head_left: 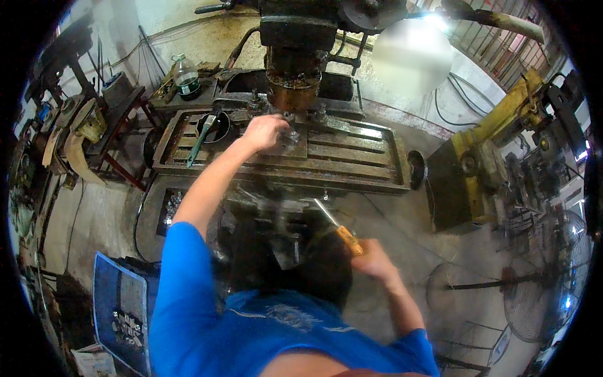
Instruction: The person operates a drill press to drill holes into small metal pieces. They repeatedly pick up a metal piece from a blue bin, position it under the drill, lower the lever to drill, and then place the finished piece into a tray on the machine table.
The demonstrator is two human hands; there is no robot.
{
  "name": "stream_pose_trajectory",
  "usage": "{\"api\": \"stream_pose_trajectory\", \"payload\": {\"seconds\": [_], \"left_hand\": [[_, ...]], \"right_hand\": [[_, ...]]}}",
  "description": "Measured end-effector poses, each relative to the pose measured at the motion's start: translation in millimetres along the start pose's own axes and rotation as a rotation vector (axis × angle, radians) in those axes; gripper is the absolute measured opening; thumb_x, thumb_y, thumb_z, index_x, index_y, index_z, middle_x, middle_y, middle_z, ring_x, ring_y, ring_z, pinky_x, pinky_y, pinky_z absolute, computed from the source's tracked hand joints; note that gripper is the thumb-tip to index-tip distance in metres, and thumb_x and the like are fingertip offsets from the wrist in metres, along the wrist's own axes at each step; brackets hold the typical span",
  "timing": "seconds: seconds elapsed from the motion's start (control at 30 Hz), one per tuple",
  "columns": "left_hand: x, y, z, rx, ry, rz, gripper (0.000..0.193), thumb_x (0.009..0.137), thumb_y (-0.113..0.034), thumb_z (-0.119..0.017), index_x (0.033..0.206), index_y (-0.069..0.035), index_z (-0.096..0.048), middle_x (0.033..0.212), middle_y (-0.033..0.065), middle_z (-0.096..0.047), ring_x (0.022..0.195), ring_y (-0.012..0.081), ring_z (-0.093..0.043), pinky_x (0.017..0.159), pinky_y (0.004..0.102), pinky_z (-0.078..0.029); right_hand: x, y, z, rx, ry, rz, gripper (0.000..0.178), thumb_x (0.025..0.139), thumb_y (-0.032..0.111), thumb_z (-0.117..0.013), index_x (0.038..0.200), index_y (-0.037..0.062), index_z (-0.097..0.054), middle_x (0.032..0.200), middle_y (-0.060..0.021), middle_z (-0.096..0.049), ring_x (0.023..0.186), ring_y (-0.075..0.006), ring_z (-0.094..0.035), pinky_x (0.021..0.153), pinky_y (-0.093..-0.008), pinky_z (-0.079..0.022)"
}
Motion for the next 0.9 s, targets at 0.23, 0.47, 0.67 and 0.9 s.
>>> {"api": "stream_pose_trajectory", "payload": {"seconds": [0.23,0.47,0.67,0.9], "left_hand": [[-4,-34,-11,-0.033,0.084,0.514,0.056,0.069,-0.052,-0.062,0.105,-0.009,-0.058,0.086,0.0145,-0.064,0.083,0.0315,-0.061,0.071,0.0414,-0.048],[17,-28,-21,-0.143,0.181,0.53,0.06,0.068,-0.052,-0.061,0.107,-0.006,-0.059,0.09,0.015,-0.064,0.089,0.0306,-0.06,0.073,0.0421,-0.048],[-3,-5,-20,-0.976,0.23,0.586,0.048,0.077,-0.012,-0.064,0.121,-0.001,-0.048,0.074,0.0085,-0.059,0.039,0.0081,-0.04,0.036,0.0245,-0.035],[-14,1,3,-0.269,0.165,0.569,0.053,0.068,-0.037,-0.07,0.106,-0.001,-0.06,0.085,0.0156,-0.064,0.083,0.0259,-0.062,0.073,0.036,-0.048]], "right_hand": [[20,15,-2,-0.048,-0.007,0.103,0.025,0.058,0.019,-0.055,0.069,-0.0027,-0.051,0.056,-0.02,-0.05,0.05,-0.0317,-0.048,0.051,-0.0383,-0.039],[26,7,-18,-0.018,-0.006,0.176,0.033,0.055,0.026,-0.055,0.072,-0.0018,-0.051,0.066,-0.0226,-0.054,0.061,-0.037,-0.053,0.056,-0.042,-0.04],[15,-13,-16,0.119,-0.017,0.075,0.033,0.055,0.025,-0.055,0.073,-0.002,-0.053,0.06,-0.0168,-0.052,0.054,-0.0277,-0.048,0.056,-0.0365,-0.041],[37,18,3,-0.185,-0.148,0.174,0.022,0.057,0.017,-0.056,0.065,-0.0028,-0.055,0.064,-0.025,-0.055,0.062,-0.0417,-0.054,0.059,-0.0444,-0.044]]}}
Point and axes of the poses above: each hand's wrist, its own x-axis towards the middle knuckle, its own z-axis out of the back of the hand, y = z × x, the point moved 2 cm from there along x, towards the middle knuckle
